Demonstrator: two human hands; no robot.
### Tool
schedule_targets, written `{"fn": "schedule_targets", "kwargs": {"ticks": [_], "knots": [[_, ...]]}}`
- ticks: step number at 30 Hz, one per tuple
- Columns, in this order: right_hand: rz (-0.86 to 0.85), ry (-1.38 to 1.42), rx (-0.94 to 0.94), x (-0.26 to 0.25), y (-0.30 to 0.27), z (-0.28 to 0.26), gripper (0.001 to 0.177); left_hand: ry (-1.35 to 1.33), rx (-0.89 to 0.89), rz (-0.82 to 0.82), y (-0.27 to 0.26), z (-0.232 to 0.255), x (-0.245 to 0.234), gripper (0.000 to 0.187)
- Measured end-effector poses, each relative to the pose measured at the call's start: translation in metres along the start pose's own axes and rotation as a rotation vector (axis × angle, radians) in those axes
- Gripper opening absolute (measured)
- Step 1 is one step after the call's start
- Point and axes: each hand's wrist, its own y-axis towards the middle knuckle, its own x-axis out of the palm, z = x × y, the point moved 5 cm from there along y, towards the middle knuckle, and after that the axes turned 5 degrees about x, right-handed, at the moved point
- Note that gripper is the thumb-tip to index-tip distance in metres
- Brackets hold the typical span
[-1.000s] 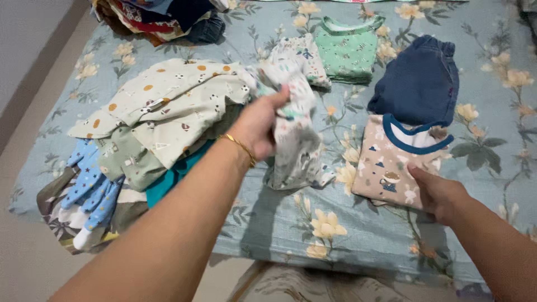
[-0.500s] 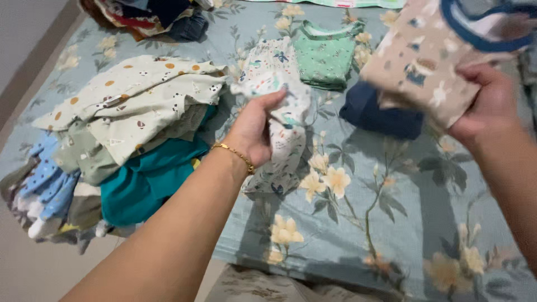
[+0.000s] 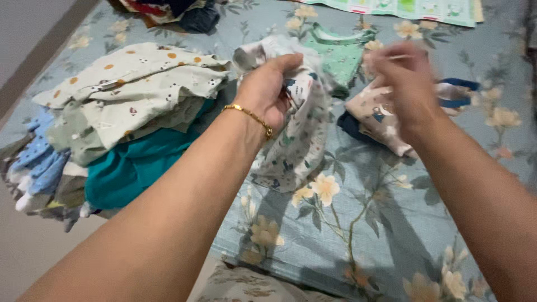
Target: The person folds clothes by picking them up from a pile on a bed, smoothing them out, and folding them into small rectangular shapes.
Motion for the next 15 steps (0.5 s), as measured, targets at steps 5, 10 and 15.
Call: {"fn": "schedule_targets", "kwargs": {"ticks": [5,10,15], "knots": [[-0.453,-0.223,0.013,0.105,-0.047,-0.033,0.053,-0.040,0.022,-0.057,0.010,0.019,0.010,0.022],[-0.328,-0.002,0.296,0.122,-0.061,-0.034,0.070,-0.120,-0.019,0.024,0.022,0.024,-0.010,0.019],[0.012,-0.074,-0.086,0.153,-0.063,-0.049,0.044,-0.041,0.054,0.268,-0.007,0.037,-0.007,0.037]]}}
